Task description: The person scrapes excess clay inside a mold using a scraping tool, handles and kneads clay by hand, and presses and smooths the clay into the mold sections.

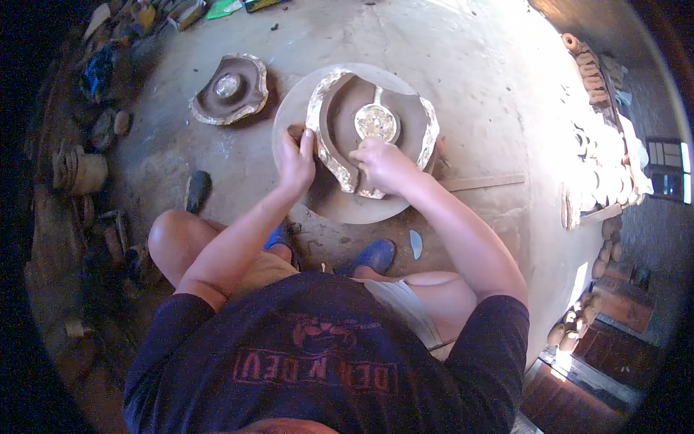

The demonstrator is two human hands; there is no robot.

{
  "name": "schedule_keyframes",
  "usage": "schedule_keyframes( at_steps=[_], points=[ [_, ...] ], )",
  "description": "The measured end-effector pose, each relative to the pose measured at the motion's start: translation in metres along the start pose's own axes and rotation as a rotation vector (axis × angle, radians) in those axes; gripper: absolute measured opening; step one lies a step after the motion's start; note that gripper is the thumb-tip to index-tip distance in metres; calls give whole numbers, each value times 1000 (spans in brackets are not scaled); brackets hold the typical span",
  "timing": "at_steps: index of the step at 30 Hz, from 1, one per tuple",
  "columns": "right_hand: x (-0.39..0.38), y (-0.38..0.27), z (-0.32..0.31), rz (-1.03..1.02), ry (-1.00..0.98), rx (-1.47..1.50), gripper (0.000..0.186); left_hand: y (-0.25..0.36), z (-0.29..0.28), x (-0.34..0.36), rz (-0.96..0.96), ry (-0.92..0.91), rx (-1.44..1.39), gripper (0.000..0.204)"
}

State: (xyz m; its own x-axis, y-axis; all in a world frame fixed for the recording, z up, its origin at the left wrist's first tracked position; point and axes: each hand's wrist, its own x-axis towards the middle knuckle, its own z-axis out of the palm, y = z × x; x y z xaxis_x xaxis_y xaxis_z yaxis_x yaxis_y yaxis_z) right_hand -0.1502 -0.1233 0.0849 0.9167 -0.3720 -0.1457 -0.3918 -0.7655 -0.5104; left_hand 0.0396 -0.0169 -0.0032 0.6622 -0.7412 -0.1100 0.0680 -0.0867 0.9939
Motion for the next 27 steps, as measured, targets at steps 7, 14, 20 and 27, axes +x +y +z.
schedule_keyframes(
  at_steps=[7, 14, 20, 27],
  points=[
    [5, -8, 9, -54, -100, -242, 37, 7, 0, 2, -65, -41, 215, 36],
    [13, -25, -7, 67, -264, -213, 37, -7, -1, 16, 68, -86, 235, 43],
    [1, -27, -9, 107, -246, -280, 42, -17, 0, 28, 113, -105, 169, 41],
    [-28, -26, -15, 276, -393, -288, 49, -3, -1, 29, 153, -118, 288, 40]
  ],
)
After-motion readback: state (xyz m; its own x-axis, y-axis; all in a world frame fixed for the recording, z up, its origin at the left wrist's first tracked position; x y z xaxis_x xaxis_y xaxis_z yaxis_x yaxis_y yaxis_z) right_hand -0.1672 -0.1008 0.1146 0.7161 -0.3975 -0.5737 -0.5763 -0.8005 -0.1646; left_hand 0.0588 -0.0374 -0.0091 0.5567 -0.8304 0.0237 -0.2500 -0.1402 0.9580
